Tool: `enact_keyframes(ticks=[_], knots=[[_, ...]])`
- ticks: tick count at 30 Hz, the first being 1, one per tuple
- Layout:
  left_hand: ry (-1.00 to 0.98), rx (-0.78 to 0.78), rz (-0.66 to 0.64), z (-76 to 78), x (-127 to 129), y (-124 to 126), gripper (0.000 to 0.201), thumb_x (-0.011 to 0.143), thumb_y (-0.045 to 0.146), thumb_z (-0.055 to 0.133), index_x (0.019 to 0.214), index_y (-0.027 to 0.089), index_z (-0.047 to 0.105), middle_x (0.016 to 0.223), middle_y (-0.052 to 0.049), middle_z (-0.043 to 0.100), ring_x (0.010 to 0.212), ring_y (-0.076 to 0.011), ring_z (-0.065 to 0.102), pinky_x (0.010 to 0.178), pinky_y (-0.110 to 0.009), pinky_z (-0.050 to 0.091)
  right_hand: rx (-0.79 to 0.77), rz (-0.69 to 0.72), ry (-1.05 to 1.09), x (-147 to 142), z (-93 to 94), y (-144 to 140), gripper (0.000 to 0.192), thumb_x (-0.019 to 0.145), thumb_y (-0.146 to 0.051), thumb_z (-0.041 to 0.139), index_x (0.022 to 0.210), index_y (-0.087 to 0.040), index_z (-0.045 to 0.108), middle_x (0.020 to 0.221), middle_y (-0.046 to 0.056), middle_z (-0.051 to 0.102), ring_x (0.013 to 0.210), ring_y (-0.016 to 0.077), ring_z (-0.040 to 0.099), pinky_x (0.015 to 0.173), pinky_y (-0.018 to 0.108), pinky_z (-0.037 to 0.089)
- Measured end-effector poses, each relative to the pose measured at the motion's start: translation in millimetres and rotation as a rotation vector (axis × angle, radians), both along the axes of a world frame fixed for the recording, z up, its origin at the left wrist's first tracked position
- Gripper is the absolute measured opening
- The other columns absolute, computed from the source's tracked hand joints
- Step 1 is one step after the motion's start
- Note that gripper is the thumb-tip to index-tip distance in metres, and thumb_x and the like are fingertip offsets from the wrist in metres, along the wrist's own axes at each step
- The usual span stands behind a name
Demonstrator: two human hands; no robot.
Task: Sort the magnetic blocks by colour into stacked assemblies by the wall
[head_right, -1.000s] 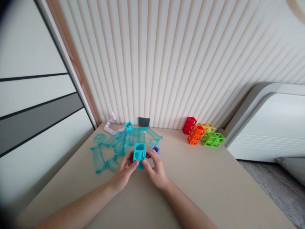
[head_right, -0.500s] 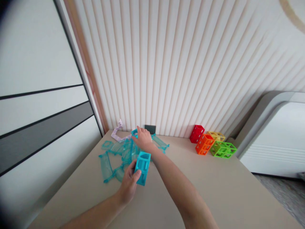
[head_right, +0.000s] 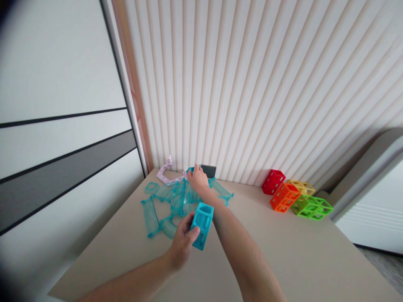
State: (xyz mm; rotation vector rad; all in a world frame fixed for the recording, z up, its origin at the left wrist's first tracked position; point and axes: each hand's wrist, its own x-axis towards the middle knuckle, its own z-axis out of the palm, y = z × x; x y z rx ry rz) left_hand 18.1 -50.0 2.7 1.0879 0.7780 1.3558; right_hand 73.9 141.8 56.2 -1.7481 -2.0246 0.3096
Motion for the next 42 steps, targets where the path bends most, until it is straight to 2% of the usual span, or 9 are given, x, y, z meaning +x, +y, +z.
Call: enact_keyframes(ticks=[9, 14, 17, 21, 23, 26, 30, 35, 42], knots=[[0.016, 0.013, -0.020, 5.9, 0, 0, 0.045, 0.083, 0.054, 0.069, 0.110, 0.018, 0.067, 0.097, -0.006, 0.070, 0.087, -0.0200, 0.061, 0.080, -0.030, 0.050, 0.080, -0.082, 0.201, 21, -8.0, 3, 0.049, 0.099, -0.029, 0.045, 0.145, -0.011, 0.048, 0.127, 0.023, 0.062, 0.115, 0.0328, 0.064, 0.095, 0.041, 0.048], [0.027, -0.003, -0.003, 7.5, 0, -1, 0.044, 0.084, 0.053, 0.069, 0.111, 0.019, 0.066, 0.099, -0.006, 0.071, 0.090, -0.0212, 0.062, 0.082, -0.031, 0.050, 0.183, -0.019, 0.343, 41, -2.3, -11, 0.058, 0.096, -0.032, 0.049, 0.151, -0.015, 0.042, 0.132, 0.018, 0.058, 0.101, 0.0242, 0.066, 0.091, 0.037, 0.052], [0.025, -0.008, 0.019, 10.3, 0, -1, 0.046, 0.084, 0.053, 0.069, 0.115, 0.020, 0.064, 0.106, -0.007, 0.072, 0.098, -0.0233, 0.063, 0.087, -0.033, 0.051, 0.261, 0.083, 0.634, 62, -4.8, -35, 0.064, 0.091, -0.039, 0.059, 0.150, -0.019, 0.042, 0.122, 0.013, 0.062, 0.089, 0.0208, 0.066, 0.083, 0.037, 0.055], [0.030, 0.025, 0.024, 14.0, 0, -1, 0.046, 0.086, 0.053, 0.068, 0.119, 0.022, 0.063, 0.112, -0.007, 0.071, 0.107, -0.0254, 0.064, 0.096, -0.036, 0.049, 0.237, 0.185, 1.089, 96, -14.4, -84, 0.065, 0.082, -0.044, 0.076, 0.139, -0.027, 0.049, 0.117, 0.007, 0.068, 0.098, 0.0219, 0.068, 0.085, 0.037, 0.056], [0.035, 0.033, 0.016, 14.9, 0, 0, 0.047, 0.086, 0.053, 0.068, 0.121, 0.022, 0.063, 0.117, -0.008, 0.071, 0.111, -0.0264, 0.063, 0.098, -0.036, 0.048, 0.188, 0.176, 1.178, 112, -19.4, -109, 0.051, 0.082, -0.042, 0.078, 0.126, -0.026, 0.060, 0.115, 0.007, 0.071, 0.099, 0.0222, 0.069, 0.087, 0.037, 0.056], [0.051, 0.019, -0.004, 14.7, 2, -1, 0.051, 0.086, 0.054, 0.068, 0.125, 0.021, 0.061, 0.119, -0.009, 0.071, 0.112, -0.0271, 0.064, 0.096, -0.036, 0.049, 0.110, 0.114, 1.280, 130, -25.5, -139, 0.053, 0.084, -0.046, 0.076, 0.131, -0.027, 0.060, 0.118, 0.007, 0.072, 0.102, 0.0250, 0.070, 0.090, 0.042, 0.056], [0.087, 0.016, -0.091, 13.3, 3, -1, 0.053, 0.088, 0.053, 0.067, 0.129, 0.022, 0.056, 0.117, -0.009, 0.071, 0.105, -0.0247, 0.066, 0.090, -0.034, 0.051, 0.020, 0.127, 1.325, 137, -27.9, -157, 0.068, 0.086, -0.058, 0.070, 0.143, -0.026, 0.052, 0.109, 0.010, 0.075, 0.101, 0.0298, 0.072, 0.087, 0.048, 0.057], [0.131, 0.041, -0.151, 12.9, 2, -2, 0.054, 0.088, 0.056, 0.066, 0.129, 0.022, 0.056, 0.117, -0.010, 0.071, 0.108, -0.0260, 0.065, 0.091, -0.035, 0.051, -0.012, 0.198, 1.281, 136, -28.5, -159, 0.063, 0.090, -0.069, 0.055, 0.134, -0.024, 0.061, 0.102, 0.011, 0.076, 0.094, 0.0315, 0.073, 0.080, 0.046, 0.059], [0.149, 0.006, -0.176, 8.2, 3, -3, 0.052, 0.087, 0.051, 0.070, 0.128, 0.024, 0.054, 0.119, -0.009, 0.069, 0.110, -0.0257, 0.065, 0.094, -0.036, 0.051, 0.102, 0.146, 1.192, 135, -30.4, -163, 0.054, 0.088, -0.061, 0.065, 0.129, -0.024, 0.066, 0.104, 0.007, 0.075, 0.091, 0.0253, 0.068, 0.081, 0.037, 0.057]])
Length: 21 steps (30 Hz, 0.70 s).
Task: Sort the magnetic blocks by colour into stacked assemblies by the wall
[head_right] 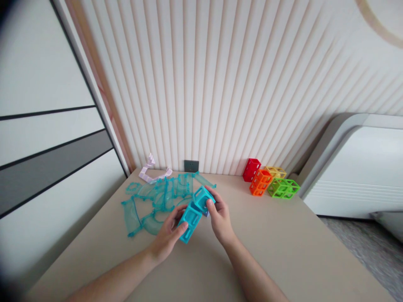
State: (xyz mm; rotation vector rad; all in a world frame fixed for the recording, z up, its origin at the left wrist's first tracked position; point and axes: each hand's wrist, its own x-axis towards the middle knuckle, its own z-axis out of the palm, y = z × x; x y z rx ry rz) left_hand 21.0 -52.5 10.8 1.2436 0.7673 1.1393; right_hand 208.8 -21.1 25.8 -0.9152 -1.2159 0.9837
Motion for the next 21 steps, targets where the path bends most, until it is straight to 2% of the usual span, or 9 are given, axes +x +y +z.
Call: enact_keyframes(ticks=[4, 8, 12, 14, 18, 21], knots=[[0.009, -0.014, -0.010, -2.2, 1, -1, 0.050, 0.087, 0.048, 0.071, 0.128, 0.025, 0.054, 0.119, -0.008, 0.069, 0.110, -0.0257, 0.065, 0.093, -0.036, 0.051, -0.013, -0.069, -0.069, -4, 8.5, -6, 0.052, 0.086, -0.060, 0.067, 0.123, -0.024, 0.069, 0.101, 0.008, 0.076, 0.086, 0.0257, 0.068, 0.072, 0.035, 0.057], [0.020, -0.020, 0.006, -0.6, 1, -2, 0.050, 0.088, 0.050, 0.069, 0.129, 0.025, 0.054, 0.120, -0.009, 0.068, 0.109, -0.0257, 0.064, 0.091, -0.036, 0.051, -0.003, -0.032, -0.087, -6, 11.6, -9, 0.057, 0.087, -0.062, 0.066, 0.130, -0.025, 0.066, 0.102, 0.008, 0.074, 0.078, 0.0239, 0.067, 0.067, 0.034, 0.056], [-0.022, -0.016, 0.047, 1.3, 3, -3, 0.047, 0.090, 0.050, 0.067, 0.128, 0.024, 0.054, 0.118, -0.009, 0.068, 0.108, -0.0243, 0.063, 0.091, -0.036, 0.050, 0.009, 0.055, -0.042, -12, 9.5, -10, 0.074, 0.087, -0.060, 0.068, 0.149, -0.025, 0.047, 0.100, 0.007, 0.073, 0.087, 0.0241, 0.069, 0.079, 0.037, 0.058], [-0.059, -0.031, 0.059, 0.5, 4, -2, 0.047, 0.089, 0.048, 0.069, 0.127, 0.024, 0.054, 0.117, -0.008, 0.068, 0.108, -0.0236, 0.064, 0.090, -0.035, 0.050, -0.008, 0.100, -0.022, -16, 8.3, -10, 0.077, 0.086, -0.057, 0.071, 0.151, -0.026, 0.044, 0.105, 0.007, 0.072, 0.097, 0.0253, 0.069, 0.087, 0.039, 0.057], [-0.091, -0.062, 0.060, -1.7, 4, -1, 0.051, 0.086, 0.048, 0.073, 0.125, 0.024, 0.053, 0.116, -0.008, 0.069, 0.107, -0.0235, 0.065, 0.089, -0.034, 0.051, -0.031, 0.147, -0.030, -21, 4.8, -9, 0.057, 0.089, -0.051, 0.070, 0.137, -0.025, 0.059, 0.117, 0.009, 0.072, 0.106, 0.0270, 0.068, 0.092, 0.042, 0.056], [-0.079, -0.062, 0.051, 0.4, 3, 0, 0.053, 0.087, 0.052, 0.070, 0.127, 0.022, 0.052, 0.116, -0.010, 0.070, 0.105, -0.0245, 0.066, 0.088, -0.036, 0.052, -0.040, 0.115, -0.058, -21, 0.0, -11, 0.057, 0.087, -0.050, 0.072, 0.136, -0.024, 0.061, 0.116, 0.010, 0.074, 0.102, 0.0273, 0.069, 0.091, 0.043, 0.057]])
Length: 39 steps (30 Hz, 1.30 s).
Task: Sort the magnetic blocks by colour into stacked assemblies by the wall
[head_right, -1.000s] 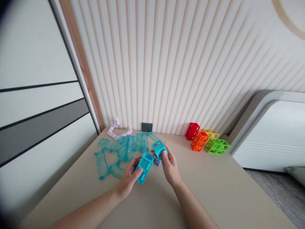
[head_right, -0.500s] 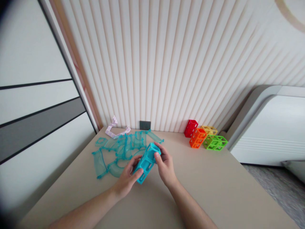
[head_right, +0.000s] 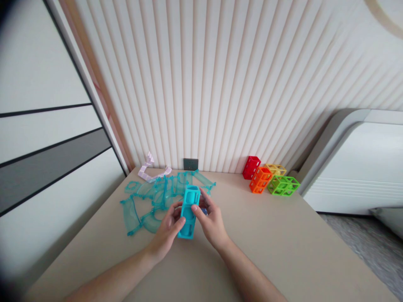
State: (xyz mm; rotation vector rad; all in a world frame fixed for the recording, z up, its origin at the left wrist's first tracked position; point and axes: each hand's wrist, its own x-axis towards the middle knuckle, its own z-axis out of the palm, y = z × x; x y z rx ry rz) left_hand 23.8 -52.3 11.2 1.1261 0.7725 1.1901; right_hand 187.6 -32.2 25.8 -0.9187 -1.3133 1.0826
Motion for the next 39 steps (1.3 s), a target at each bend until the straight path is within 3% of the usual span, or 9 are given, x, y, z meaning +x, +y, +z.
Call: enact_keyframes(ticks=[6, 13, 21, 28, 39], knots=[[-0.011, 0.046, 0.066, 8.7, -1, 4, 0.047, 0.088, 0.055, 0.067, 0.121, 0.022, 0.059, 0.117, -0.010, 0.072, 0.109, -0.0277, 0.069, 0.089, -0.039, 0.055, 0.023, -0.067, -0.153, -3, -6.0, -8, 0.066, 0.082, -0.050, 0.077, 0.140, -0.023, 0.060, 0.106, 0.007, 0.075, 0.095, 0.0258, 0.068, 0.091, 0.043, 0.055], [-0.022, 0.071, 0.086, 4.7, -3, 5, 0.042, 0.088, 0.052, 0.069, 0.116, 0.020, 0.064, 0.117, -0.011, 0.074, 0.108, -0.0279, 0.070, 0.088, -0.036, 0.056, 0.047, -0.074, -0.174, -5, -6.0, -11, 0.064, 0.083, -0.051, 0.076, 0.140, -0.025, 0.060, 0.108, 0.007, 0.076, 0.097, 0.0269, 0.068, 0.092, 0.043, 0.055], [0.039, 0.138, 0.191, -2.4, -8, 6, 0.052, 0.088, 0.045, 0.072, 0.132, 0.022, 0.056, 0.124, -0.011, 0.070, 0.107, -0.0260, 0.069, 0.091, -0.033, 0.054, 0.135, 0.035, -0.225, -5, -2.0, -11, 0.041, 0.094, -0.047, 0.065, 0.129, -0.027, 0.067, 0.119, 0.008, 0.073, 0.104, 0.0270, 0.068, 0.093, 0.040, 0.055], [0.045, 0.191, 0.161, 5.9, -12, 8, 0.045, 0.087, 0.041, 0.073, 0.126, 0.022, 0.062, 0.129, -0.011, 0.068, 0.119, -0.0290, 0.064, 0.100, -0.036, 0.050, 0.177, 0.000, -0.240, -3, -8.3, -11, 0.036, 0.093, -0.046, 0.067, 0.124, -0.027, 0.065, 0.115, 0.007, 0.072, 0.102, 0.0257, 0.067, 0.092, 0.038, 0.054], [-0.088, 0.107, 0.116, 13.7, -10, 10, 0.044, 0.076, 0.043, 0.082, 0.111, 0.019, 0.070, 0.110, -0.011, 0.077, 0.105, -0.0293, 0.071, 0.094, -0.038, 0.054, 0.312, -0.055, -0.301, -1, -6.0, -10, 0.039, 0.093, -0.053, 0.064, 0.119, -0.024, 0.065, 0.106, 0.006, 0.070, 0.093, 0.0226, 0.064, 0.086, 0.033, 0.052]])
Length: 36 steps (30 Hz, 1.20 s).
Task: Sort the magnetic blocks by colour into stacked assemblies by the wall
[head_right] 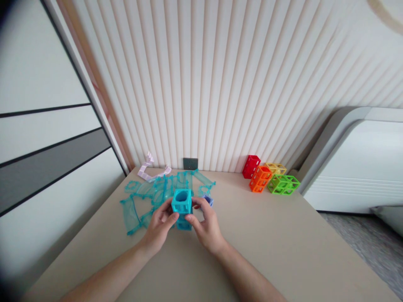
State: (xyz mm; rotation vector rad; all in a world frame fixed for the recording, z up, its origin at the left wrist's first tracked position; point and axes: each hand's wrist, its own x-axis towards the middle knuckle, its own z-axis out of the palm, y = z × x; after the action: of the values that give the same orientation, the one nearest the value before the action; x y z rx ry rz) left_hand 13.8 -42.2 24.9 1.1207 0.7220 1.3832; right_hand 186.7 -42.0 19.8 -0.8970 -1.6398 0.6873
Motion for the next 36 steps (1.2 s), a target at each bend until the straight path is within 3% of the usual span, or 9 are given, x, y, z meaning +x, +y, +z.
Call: enact_keyframes(ticks=[7, 17, 26, 36], knots=[[0.005, -0.014, 0.039, -5.5, 0, 2, 0.043, 0.077, 0.042, 0.082, 0.112, 0.020, 0.070, 0.109, -0.010, 0.077, 0.102, -0.0264, 0.072, 0.091, -0.035, 0.054, -0.032, 0.018, 0.021, -1, -3.3, 1, 0.040, 0.094, -0.050, 0.063, 0.127, -0.026, 0.063, 0.108, 0.006, 0.070, 0.095, 0.0233, 0.065, 0.085, 0.035, 0.053], [0.029, 0.017, -0.032, -5.3, -4, 4, 0.043, 0.080, 0.041, 0.081, 0.114, 0.019, 0.068, 0.112, -0.011, 0.076, 0.105, -0.0273, 0.071, 0.092, -0.036, 0.054, -0.098, 0.037, -0.018, 1, 2.1, -2, 0.034, 0.095, -0.041, 0.065, 0.125, -0.025, 0.064, 0.112, 0.007, 0.071, 0.098, 0.0227, 0.065, 0.089, 0.035, 0.053], [0.119, -0.024, -0.019, -3.8, -3, 6, 0.043, 0.082, 0.044, 0.077, 0.115, 0.018, 0.068, 0.112, -0.012, 0.076, 0.103, -0.0278, 0.072, 0.087, -0.037, 0.057, -0.249, 0.059, 0.124, -7, -9.4, 1, 0.040, 0.094, -0.050, 0.062, 0.123, -0.023, 0.065, 0.112, 0.009, 0.072, 0.096, 0.0244, 0.068, 0.087, 0.037, 0.056], [0.135, -0.007, -0.019, 0.9, -3, 3, 0.040, 0.087, 0.045, 0.072, 0.117, 0.019, 0.069, 0.120, -0.011, 0.074, 0.115, -0.0292, 0.068, 0.096, -0.037, 0.055, -0.266, 0.052, 0.119, -5, -10.0, 4, 0.039, 0.095, -0.051, 0.062, 0.119, -0.022, 0.067, 0.110, 0.010, 0.073, 0.098, 0.0258, 0.069, 0.086, 0.037, 0.057]])
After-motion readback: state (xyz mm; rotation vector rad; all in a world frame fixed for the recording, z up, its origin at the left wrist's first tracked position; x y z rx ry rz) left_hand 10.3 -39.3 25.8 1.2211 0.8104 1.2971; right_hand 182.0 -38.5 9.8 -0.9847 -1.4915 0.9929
